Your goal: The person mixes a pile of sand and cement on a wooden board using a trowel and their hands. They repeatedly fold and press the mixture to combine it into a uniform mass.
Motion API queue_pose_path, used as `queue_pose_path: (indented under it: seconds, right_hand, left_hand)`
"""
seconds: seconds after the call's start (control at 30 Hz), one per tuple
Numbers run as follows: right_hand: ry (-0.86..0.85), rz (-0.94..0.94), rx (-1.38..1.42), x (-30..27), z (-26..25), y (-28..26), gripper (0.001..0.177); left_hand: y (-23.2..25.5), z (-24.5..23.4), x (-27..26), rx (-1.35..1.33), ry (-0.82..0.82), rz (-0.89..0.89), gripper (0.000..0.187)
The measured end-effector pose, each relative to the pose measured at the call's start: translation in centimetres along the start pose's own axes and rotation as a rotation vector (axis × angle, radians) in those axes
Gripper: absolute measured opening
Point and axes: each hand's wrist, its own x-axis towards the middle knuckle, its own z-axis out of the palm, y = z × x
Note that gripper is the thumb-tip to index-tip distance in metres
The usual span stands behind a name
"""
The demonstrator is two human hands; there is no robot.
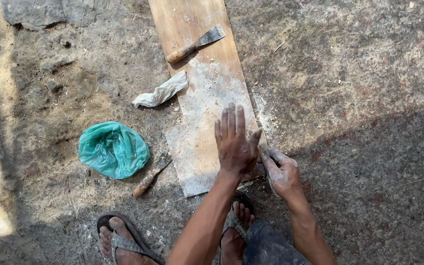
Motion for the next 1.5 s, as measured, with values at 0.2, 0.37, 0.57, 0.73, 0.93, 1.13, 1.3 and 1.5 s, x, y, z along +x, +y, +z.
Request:
queue_pose_path:
  seconds: [0.2,0.37,0.57,0.73,0.93,1.13,1.3,1.5]
  right_hand:
    - [-0.018,0.143,0.075,2.0,-0.3,3.3,0.03]
    - [0.022,0.154,-0.017,0.7,-2.5,-4.1,0.026]
    - [0.045,0.185,0.02,-1.4,-3.9,1.2,0.021]
    - [-0.011,0.235,0.069,-2.2,-0.6,5.8,0.024]
    - [0.107,0.081,-0.047,-3.2,1.7,2.9,0.035]
    - [0.1,0.063,0.124,-3.0,2.5,-0.3,0.038]
    - [0.116,0.015,0.058,-2.5,2.3,1.6,0.037]
    - [0.005,0.098,0.128,-4.5,5.7,-6.3,0.023]
  left_hand:
    - [-3.4,2.5,0.1,0.145,0.051,0.011,0.1]
    - [-4.6,2.2,1.4,0.083,-0.006,0.172,0.083]
    - [-4.2,-3.9,1.8,0.124,-0.635,0.303,0.082]
    - [-5.2,-5.8,-1.9,0.246,-0.536,0.51,0.069]
    - [-7.3,-10.7,-8.4,0.322,-0.513,0.381,0.085]
    - [-10.2,-10.0,-10.0,-0.214,-0.368,-0.067,0.053]
    - [-3.6,-17.8,-4.4,-0.221,-0.325,-0.154,0.069]
    - [-7.8,-9.6,-6.0,0.062,-0.231,-0.326,0.052]
